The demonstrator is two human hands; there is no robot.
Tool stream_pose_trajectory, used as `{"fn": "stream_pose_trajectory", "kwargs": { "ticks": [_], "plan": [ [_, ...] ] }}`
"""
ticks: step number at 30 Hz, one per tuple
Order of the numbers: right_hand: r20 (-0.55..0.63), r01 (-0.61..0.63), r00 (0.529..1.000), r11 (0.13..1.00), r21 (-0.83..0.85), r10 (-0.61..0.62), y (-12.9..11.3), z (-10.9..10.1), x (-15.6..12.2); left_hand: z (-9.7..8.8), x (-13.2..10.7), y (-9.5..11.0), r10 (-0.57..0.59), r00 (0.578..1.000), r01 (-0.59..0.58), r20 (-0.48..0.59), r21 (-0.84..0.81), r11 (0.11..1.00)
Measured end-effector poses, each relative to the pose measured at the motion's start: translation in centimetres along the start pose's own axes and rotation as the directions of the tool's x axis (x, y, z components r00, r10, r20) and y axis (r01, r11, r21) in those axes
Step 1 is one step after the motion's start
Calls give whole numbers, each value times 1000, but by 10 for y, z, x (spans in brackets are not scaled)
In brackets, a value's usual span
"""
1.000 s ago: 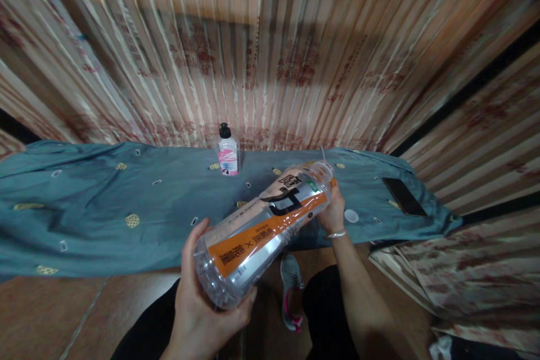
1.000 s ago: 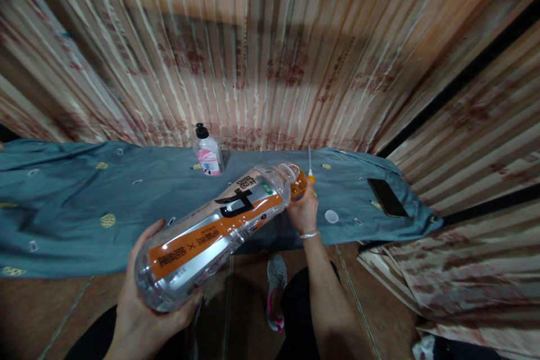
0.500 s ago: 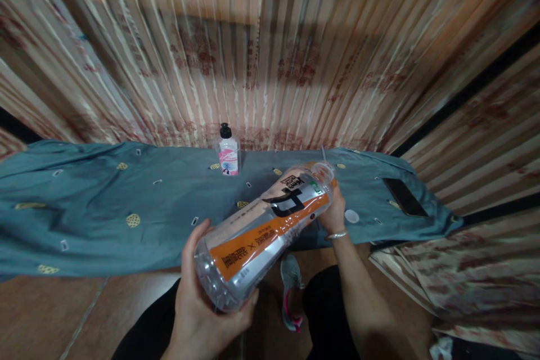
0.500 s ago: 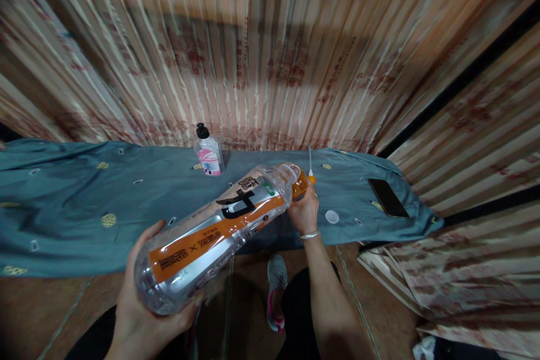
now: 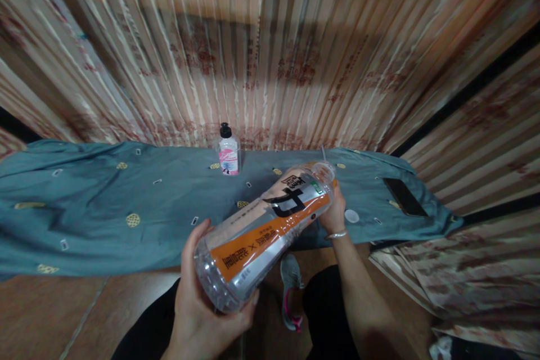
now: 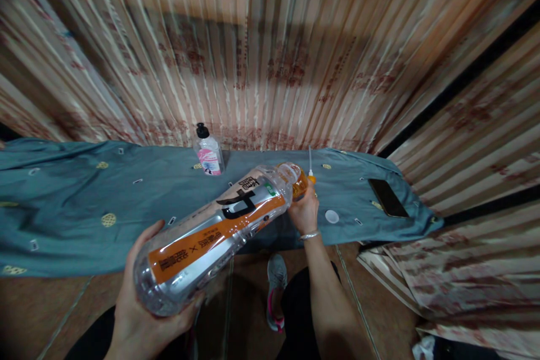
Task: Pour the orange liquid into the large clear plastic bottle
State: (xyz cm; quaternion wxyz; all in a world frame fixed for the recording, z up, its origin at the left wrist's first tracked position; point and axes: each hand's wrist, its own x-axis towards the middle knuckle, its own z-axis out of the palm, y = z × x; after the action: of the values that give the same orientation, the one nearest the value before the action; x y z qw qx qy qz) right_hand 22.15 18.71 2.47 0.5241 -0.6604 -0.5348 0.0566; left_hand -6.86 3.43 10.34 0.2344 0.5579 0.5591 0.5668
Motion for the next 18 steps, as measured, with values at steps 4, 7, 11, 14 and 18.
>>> {"fn": "stream_pose_trajectory", "kwargs": {
  "ticks": [4, 7, 11, 14, 18],
  "plan": [
    [-24, 2, 1000, 1000, -21, -3, -3, -1, 1, 4, -1, 0, 15, 999, -17, -38, -45, 999],
    [-26, 16, 1000, 999, -27, -17, -5, -2, 1, 6, -2, 6, -57, 998, 56, -34, -54, 997],
    [-40, 22, 999, 1000, -11, -22, -6, -2, 2, 5, -1, 13, -79, 997, 78, -24, -58, 995],
    [-36, 12, 999, 1000, 0, -12, -5, -2, 2, 4, -1, 14, -85, 996, 84, -20, -56, 995],
    [-34, 19, 999, 1000, 21, -18, -4, -2, 2, 3, -2, 11, -81, 997, 80, -16, -53, 995]
  ]
}}
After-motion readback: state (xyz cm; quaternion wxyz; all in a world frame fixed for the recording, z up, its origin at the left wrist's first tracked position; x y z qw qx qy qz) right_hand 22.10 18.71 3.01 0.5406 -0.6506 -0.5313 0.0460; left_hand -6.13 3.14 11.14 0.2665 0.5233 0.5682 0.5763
